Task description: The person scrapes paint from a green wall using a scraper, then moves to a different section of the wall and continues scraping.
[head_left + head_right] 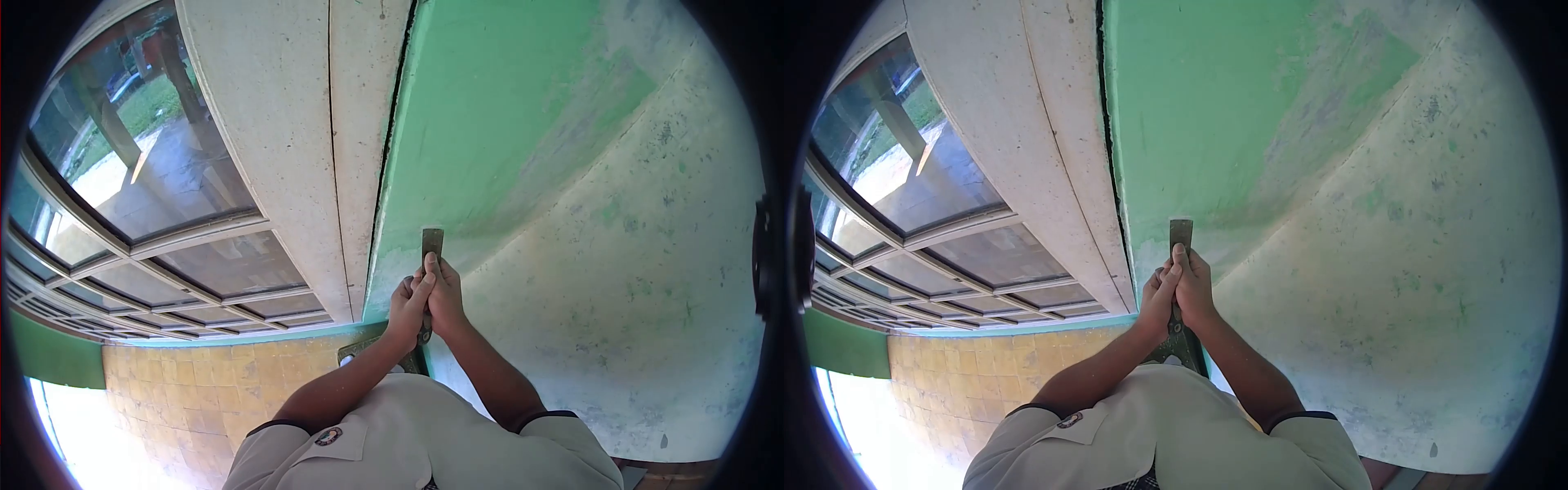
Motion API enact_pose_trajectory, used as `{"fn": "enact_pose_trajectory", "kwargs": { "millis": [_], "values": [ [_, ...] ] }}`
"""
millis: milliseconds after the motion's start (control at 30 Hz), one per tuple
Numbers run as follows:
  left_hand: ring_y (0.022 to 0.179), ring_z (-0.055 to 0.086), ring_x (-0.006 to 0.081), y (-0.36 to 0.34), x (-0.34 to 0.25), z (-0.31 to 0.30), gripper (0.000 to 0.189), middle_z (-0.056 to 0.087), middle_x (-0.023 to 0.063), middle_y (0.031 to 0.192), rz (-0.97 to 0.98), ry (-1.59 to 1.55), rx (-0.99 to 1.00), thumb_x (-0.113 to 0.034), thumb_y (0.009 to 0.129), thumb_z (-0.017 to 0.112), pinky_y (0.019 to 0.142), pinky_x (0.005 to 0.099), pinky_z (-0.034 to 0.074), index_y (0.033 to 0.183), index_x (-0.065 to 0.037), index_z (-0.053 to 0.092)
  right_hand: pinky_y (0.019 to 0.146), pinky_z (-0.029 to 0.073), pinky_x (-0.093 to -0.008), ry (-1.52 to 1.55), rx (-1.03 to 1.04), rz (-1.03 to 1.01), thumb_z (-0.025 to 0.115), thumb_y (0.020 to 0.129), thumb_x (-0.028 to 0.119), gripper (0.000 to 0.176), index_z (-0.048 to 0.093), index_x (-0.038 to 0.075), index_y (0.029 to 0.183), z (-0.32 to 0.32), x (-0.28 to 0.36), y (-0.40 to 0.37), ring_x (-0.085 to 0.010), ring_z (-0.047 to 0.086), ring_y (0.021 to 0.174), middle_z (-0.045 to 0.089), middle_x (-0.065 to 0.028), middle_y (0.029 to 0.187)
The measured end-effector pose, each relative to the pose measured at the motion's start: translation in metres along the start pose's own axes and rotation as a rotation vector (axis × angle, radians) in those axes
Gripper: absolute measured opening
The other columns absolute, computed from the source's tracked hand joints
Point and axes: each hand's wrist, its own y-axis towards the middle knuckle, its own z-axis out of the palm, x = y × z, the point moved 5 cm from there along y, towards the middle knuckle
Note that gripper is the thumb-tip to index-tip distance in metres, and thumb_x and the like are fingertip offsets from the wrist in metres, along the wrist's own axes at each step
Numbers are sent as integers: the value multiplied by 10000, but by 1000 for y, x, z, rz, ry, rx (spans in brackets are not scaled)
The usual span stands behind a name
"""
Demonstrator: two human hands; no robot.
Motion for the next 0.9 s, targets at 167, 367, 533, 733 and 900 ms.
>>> {"fn": "enact_pose_trajectory", "kwargs": {
  "millis": [167,367,533,733,900],
  "values": [
    [588,441,41,8,-6,3,332,475,-27,705,2,45,28,-368,844,654,513,191,373,825,-102,456,498,370,-220,7,-8,-29,499,946,344,319,491,71,781,-1,1,10,-68,437,556,492,5,670],
    [568,430,39,6,-9,8,342,475,-27,694,-40,46,-6,-372,842,656,495,189,365,828,-98,451,502,368,-222,19,-25,13,492,951,335,319,490,65,782,0,6,11,-71,435,558,484,6,665],
    [629,467,52,8,-8,8,345,496,-16,741,-78,4,0,-377,836,659,553,196,402,855,-91,468,542,396,-234,-19,-3,-11,484,959,296,301,481,60,773,-1,8,11,-76,448,578,469,11,670],
    [665,495,59,4,-10,11,324,519,-4,771,-38,15,-7,-360,842,654,579,199,417,867,-82,490,544,393,-231,-7,7,-12,484,960,294,305,481,61,763,0,12,7,-68,437,575,470,11,671],
    [653,489,55,-2,-18,17,301,514,-13,755,-21,8,22,-342,852,646,573,197,411,854,-83,491,530,382,-228,-3,2,-30,482,961,297,311,480,60,759,3,17,4,-65,434,573,467,12,668]
  ]
}}
